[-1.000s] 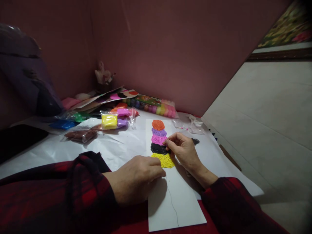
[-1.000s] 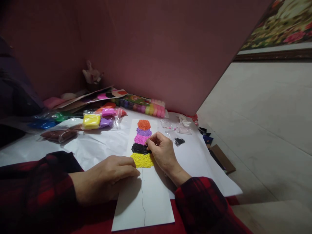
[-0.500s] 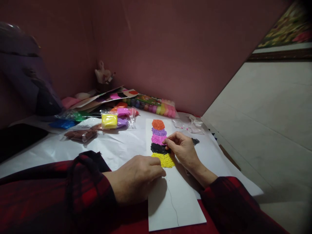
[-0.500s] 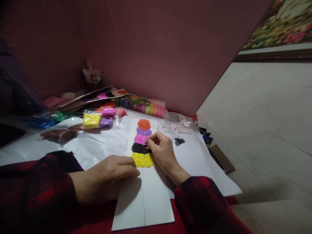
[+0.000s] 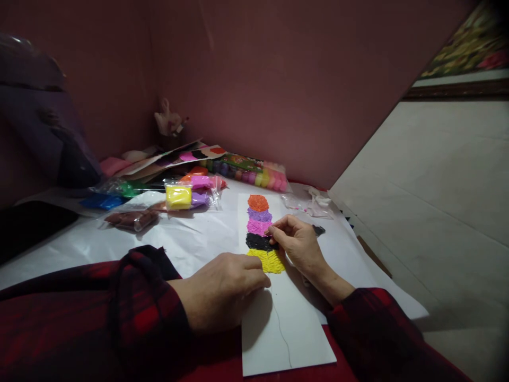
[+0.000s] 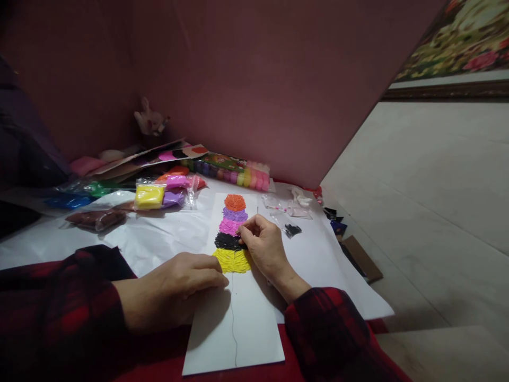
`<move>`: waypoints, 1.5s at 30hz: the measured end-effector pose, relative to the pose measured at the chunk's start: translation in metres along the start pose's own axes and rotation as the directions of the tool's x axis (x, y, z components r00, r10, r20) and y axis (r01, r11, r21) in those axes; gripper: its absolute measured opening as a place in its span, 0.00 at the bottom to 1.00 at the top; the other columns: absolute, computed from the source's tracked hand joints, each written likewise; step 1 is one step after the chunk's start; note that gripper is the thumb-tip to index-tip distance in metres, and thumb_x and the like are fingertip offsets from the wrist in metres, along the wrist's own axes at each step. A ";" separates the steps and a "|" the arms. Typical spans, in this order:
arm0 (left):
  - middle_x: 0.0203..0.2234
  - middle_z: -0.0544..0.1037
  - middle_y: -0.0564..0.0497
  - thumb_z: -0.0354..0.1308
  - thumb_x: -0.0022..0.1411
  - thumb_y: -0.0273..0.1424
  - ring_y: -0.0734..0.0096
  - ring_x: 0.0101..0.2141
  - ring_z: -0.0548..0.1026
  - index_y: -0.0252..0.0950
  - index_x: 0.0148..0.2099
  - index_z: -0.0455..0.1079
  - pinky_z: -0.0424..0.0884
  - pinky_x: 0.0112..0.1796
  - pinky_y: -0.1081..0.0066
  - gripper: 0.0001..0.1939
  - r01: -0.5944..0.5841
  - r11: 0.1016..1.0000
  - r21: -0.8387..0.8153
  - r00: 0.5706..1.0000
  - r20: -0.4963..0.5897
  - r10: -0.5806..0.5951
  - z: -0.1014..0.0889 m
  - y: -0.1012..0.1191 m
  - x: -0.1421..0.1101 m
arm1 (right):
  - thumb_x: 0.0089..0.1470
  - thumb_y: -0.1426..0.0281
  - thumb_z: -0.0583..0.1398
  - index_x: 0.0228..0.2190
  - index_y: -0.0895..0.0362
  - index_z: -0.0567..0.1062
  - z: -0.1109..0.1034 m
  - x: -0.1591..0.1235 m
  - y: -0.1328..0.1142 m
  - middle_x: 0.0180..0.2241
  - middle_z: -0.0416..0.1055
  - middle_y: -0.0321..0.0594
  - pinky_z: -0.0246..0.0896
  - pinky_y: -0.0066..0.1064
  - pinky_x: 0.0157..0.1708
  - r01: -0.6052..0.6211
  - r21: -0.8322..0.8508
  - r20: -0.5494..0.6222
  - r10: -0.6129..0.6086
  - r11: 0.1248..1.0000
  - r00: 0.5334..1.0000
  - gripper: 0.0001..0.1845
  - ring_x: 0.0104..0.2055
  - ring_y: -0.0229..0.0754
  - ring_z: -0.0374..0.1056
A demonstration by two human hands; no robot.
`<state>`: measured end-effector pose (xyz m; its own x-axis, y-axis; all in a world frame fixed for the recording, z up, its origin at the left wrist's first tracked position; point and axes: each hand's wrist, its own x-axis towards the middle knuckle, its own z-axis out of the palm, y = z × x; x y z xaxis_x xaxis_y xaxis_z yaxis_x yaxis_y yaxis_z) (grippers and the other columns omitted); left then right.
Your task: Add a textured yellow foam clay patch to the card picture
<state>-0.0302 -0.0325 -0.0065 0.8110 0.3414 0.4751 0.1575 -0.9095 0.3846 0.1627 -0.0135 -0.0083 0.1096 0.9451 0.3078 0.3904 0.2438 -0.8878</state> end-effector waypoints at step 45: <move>0.25 0.72 0.47 0.47 0.59 0.19 0.72 0.23 0.68 0.29 0.35 0.73 0.62 0.23 0.73 0.13 -0.014 1.000 -0.006 1.000 -0.011 0.014 0.001 -0.001 0.000 | 0.48 0.73 0.61 0.21 0.57 0.71 0.001 -0.002 0.003 0.18 0.70 0.33 0.60 0.27 0.23 0.006 -0.031 -0.025 -0.007 0.999 1.000 0.06 0.21 0.36 0.67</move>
<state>-0.0301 -0.0323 -0.0078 0.8071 0.3314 0.4886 0.1427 -0.9126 0.3832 0.1630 -0.0139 -0.0120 0.1301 0.9376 0.3225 0.4193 0.2427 -0.8748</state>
